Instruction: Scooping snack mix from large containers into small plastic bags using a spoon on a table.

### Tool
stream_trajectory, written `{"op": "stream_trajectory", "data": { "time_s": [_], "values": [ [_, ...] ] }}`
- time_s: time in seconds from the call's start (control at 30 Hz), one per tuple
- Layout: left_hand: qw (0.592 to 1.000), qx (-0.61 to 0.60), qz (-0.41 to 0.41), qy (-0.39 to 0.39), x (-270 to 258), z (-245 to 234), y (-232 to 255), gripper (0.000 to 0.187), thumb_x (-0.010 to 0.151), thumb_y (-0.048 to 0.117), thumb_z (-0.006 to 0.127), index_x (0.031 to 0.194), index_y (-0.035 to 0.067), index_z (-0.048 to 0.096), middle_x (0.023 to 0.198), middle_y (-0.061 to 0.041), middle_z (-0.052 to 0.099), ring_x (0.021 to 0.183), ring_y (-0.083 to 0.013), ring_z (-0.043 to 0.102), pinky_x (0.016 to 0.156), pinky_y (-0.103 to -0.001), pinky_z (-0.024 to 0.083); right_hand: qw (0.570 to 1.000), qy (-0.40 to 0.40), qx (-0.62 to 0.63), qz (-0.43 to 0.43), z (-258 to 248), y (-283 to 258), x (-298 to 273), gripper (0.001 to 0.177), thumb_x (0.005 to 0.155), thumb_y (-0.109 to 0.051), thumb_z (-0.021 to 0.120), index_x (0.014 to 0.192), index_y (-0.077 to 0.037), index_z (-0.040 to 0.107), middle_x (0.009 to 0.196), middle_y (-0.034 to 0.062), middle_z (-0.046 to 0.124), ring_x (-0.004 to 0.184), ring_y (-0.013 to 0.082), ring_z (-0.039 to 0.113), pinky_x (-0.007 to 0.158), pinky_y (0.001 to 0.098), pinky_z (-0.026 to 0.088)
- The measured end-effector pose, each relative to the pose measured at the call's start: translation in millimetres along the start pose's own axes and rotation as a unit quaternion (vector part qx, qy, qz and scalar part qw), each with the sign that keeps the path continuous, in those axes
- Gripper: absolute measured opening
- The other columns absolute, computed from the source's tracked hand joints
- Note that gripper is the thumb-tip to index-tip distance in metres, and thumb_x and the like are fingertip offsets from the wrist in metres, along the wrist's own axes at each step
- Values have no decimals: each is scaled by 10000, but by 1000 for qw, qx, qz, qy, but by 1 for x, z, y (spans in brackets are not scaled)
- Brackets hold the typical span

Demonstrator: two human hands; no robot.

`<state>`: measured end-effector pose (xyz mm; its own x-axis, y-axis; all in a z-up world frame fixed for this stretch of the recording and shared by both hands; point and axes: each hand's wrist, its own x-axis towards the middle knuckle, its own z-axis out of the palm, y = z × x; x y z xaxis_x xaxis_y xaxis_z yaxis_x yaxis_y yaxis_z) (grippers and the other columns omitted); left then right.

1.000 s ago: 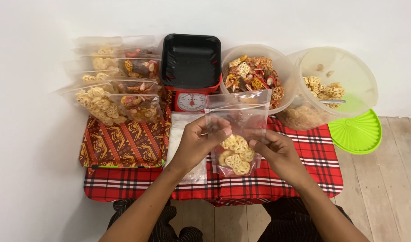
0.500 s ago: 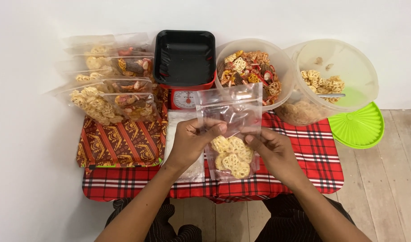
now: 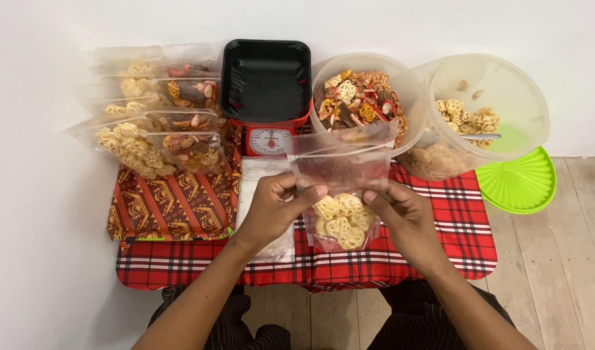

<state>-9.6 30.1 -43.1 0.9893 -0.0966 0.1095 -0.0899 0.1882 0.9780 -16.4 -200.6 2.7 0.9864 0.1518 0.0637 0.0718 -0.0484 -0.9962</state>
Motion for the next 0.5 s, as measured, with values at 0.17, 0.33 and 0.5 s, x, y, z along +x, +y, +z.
{"op": "stream_trajectory", "data": {
  "time_s": [0.17,0.33,0.5],
  "values": [
    [999,-47,1,20,2,10,41,121,895,139,788,918,20,788,757,-62,719,765,-70,585,700,-252,547,999,-31,24,33,-2,10,2,289,924,-3,661,1203,47,717,880,164,766,804,174,688,748,365,594],
    [998,-54,-6,33,0,12,40,172,882,150,805,982,10,796,788,-69,742,774,-59,587,722,-231,539,999,-21,12,43,-1,5,-2,242,922,-34,694,1145,40,752,804,156,749,751,157,643,688,342,584],
    [999,-40,-23,-4,-8,14,48,229,816,126,844,1024,44,794,828,-47,751,815,-68,629,784,-264,563,999,-4,-6,39,-8,16,1,249,916,-25,701,1151,37,755,787,155,734,756,146,643,677,317,578]
  ]
}}
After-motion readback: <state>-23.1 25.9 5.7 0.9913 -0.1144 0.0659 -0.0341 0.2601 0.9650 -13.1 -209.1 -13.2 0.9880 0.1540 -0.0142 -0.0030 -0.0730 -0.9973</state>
